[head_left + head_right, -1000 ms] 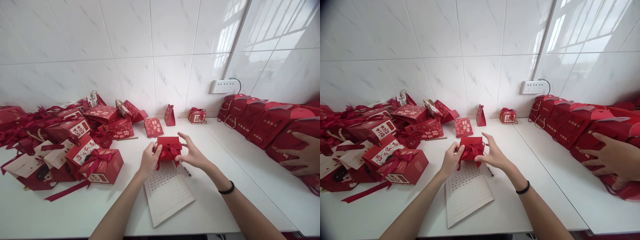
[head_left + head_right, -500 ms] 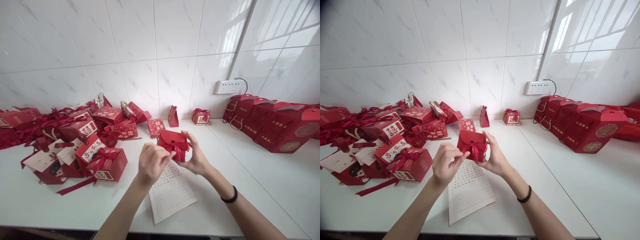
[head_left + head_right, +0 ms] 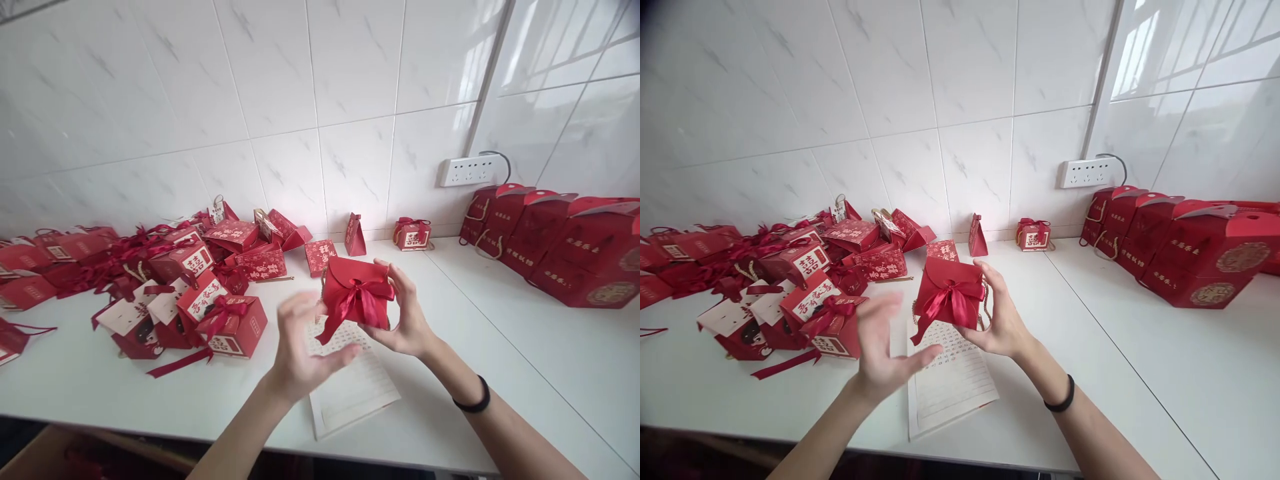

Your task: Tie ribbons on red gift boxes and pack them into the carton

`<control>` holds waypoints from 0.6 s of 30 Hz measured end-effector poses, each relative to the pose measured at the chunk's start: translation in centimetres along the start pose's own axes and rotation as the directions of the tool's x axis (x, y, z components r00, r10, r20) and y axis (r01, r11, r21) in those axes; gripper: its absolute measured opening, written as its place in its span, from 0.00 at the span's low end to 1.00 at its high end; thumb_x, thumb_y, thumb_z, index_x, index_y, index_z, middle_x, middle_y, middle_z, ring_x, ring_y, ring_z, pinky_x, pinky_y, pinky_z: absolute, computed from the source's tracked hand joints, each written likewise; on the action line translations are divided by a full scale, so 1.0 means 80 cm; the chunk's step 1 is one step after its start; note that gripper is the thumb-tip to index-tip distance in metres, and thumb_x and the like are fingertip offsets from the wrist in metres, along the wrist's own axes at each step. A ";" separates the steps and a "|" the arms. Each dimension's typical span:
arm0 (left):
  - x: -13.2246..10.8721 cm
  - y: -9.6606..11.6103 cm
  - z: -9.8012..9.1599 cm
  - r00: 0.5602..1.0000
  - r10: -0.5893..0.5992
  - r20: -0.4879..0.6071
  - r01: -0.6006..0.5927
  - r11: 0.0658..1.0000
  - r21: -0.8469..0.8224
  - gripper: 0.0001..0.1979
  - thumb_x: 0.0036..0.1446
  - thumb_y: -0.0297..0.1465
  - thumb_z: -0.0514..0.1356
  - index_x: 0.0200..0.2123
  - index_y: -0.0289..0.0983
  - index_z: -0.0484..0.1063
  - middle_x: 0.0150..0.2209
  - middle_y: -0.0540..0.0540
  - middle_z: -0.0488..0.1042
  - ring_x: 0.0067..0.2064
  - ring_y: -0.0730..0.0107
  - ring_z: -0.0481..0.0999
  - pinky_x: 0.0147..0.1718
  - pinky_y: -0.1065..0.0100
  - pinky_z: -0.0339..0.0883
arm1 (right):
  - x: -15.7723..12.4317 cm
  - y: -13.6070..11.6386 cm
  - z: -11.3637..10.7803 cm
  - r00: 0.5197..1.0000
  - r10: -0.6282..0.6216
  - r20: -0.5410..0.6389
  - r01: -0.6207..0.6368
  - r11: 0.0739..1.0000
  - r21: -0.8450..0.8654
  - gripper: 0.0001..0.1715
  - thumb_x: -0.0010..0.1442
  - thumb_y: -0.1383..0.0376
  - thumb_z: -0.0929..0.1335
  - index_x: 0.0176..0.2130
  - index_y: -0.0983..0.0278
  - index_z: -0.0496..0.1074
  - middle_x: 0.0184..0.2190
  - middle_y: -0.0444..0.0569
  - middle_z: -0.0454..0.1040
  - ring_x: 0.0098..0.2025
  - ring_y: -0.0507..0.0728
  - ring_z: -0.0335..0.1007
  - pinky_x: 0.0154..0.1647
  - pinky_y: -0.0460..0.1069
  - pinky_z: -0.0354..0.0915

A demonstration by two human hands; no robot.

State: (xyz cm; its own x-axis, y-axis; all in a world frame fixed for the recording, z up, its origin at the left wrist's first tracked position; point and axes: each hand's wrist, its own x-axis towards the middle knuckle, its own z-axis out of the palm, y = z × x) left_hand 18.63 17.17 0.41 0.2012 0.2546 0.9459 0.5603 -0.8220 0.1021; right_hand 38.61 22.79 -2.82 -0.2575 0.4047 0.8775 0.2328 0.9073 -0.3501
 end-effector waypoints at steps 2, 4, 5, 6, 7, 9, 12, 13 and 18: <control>0.003 -0.008 -0.013 0.940 -0.300 0.162 0.305 0.952 -0.007 0.48 0.42 0.43 0.69 0.62 0.40 0.49 0.60 0.33 0.58 0.61 0.51 0.61 0.53 0.53 0.64 | -0.002 -0.005 0.002 0.997 0.074 0.008 -0.075 0.995 0.070 0.51 0.56 0.58 0.70 0.66 0.54 0.37 0.62 0.58 0.50 0.63 0.69 0.51 0.58 0.65 0.58; 0.009 -0.014 -0.025 0.789 -0.456 0.412 0.503 0.864 -0.006 0.52 0.42 0.43 0.69 0.64 0.41 0.44 0.64 0.33 0.53 0.64 0.48 0.56 0.57 0.51 0.60 | -0.003 -0.012 0.005 0.984 0.168 0.062 -0.176 0.970 0.168 0.52 0.55 0.52 0.71 0.66 0.54 0.38 0.62 0.59 0.51 0.62 0.69 0.53 0.57 0.64 0.60; 0.012 -0.016 -0.029 0.713 -0.495 0.497 0.577 0.816 -0.015 0.51 0.42 0.41 0.69 0.64 0.42 0.44 0.64 0.34 0.53 0.64 0.49 0.56 0.58 0.51 0.59 | -0.002 -0.016 0.007 0.972 0.212 0.105 -0.230 0.948 0.220 0.53 0.55 0.50 0.70 0.66 0.54 0.37 0.61 0.59 0.51 0.61 0.68 0.55 0.56 0.64 0.61; 0.015 -0.017 -0.033 0.656 -0.521 0.546 0.638 0.769 -0.033 0.50 0.42 0.40 0.69 0.64 0.43 0.45 0.64 0.35 0.55 0.64 0.50 0.58 0.58 0.52 0.60 | -0.001 -0.020 0.008 0.956 0.250 0.156 -0.285 0.920 0.271 0.53 0.55 0.48 0.70 0.66 0.54 0.37 0.61 0.59 0.52 0.60 0.68 0.56 0.56 0.63 0.62; 0.016 -0.016 -0.036 0.617 -0.546 0.566 0.692 0.719 -0.060 0.49 0.42 0.38 0.70 0.64 0.43 0.47 0.62 0.36 0.58 0.63 0.51 0.59 0.57 0.53 0.60 | 0.000 -0.023 0.009 0.937 0.274 0.216 -0.333 0.887 0.319 0.55 0.54 0.46 0.70 0.66 0.54 0.36 0.61 0.60 0.53 0.60 0.67 0.57 0.55 0.63 0.63; 0.015 -0.013 -0.044 0.568 -0.610 0.553 0.784 0.606 -0.137 0.47 0.40 0.36 0.71 0.61 0.42 0.52 0.59 0.37 0.63 0.59 0.52 0.65 0.55 0.54 0.63 | 0.003 -0.025 0.009 0.902 0.266 0.339 -0.397 0.820 0.413 0.59 0.51 0.39 0.69 0.66 0.52 0.35 0.61 0.59 0.54 0.60 0.67 0.58 0.55 0.62 0.63; 0.006 -0.005 -0.067 0.406 -0.753 0.517 0.911 0.291 -0.291 0.34 0.40 0.38 0.70 0.52 0.40 0.65 0.51 0.37 0.72 0.50 0.54 0.74 0.48 0.56 0.69 | 0.002 -0.016 0.007 0.842 0.212 0.496 -0.470 0.740 0.481 0.56 0.49 0.30 0.60 0.66 0.51 0.41 0.62 0.57 0.56 0.59 0.67 0.59 0.53 0.63 0.65; 0.003 -0.002 -0.079 0.306 -0.793 0.526 0.932 0.137 -0.335 0.29 0.42 0.40 0.68 0.48 0.38 0.68 0.48 0.38 0.74 0.45 0.55 0.76 0.44 0.57 0.71 | 0.000 -0.010 0.007 0.815 0.247 0.524 -0.503 0.751 0.428 0.51 0.52 0.31 0.57 0.64 0.52 0.47 0.61 0.57 0.58 0.59 0.67 0.61 0.52 0.62 0.65; -0.016 0.024 -0.165 -0.139 -0.782 0.607 0.728 -0.496 -0.473 0.22 0.51 0.48 0.59 0.41 0.36 0.71 0.35 0.42 0.78 0.34 0.59 0.78 0.36 0.56 0.72 | -0.031 0.049 0.012 0.760 0.512 0.401 -0.409 0.856 -0.316 0.39 0.51 0.34 0.60 0.40 0.63 0.73 0.42 0.63 0.71 0.44 0.71 0.71 0.44 0.65 0.67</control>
State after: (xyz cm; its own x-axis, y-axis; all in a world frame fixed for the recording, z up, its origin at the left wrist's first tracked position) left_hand 8.84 8.51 3.47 0.0219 0.9171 -0.3981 -0.5118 0.3523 0.7835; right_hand 39.25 25.44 -6.69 -0.4526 0.8175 0.3562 0.6012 0.5747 -0.5552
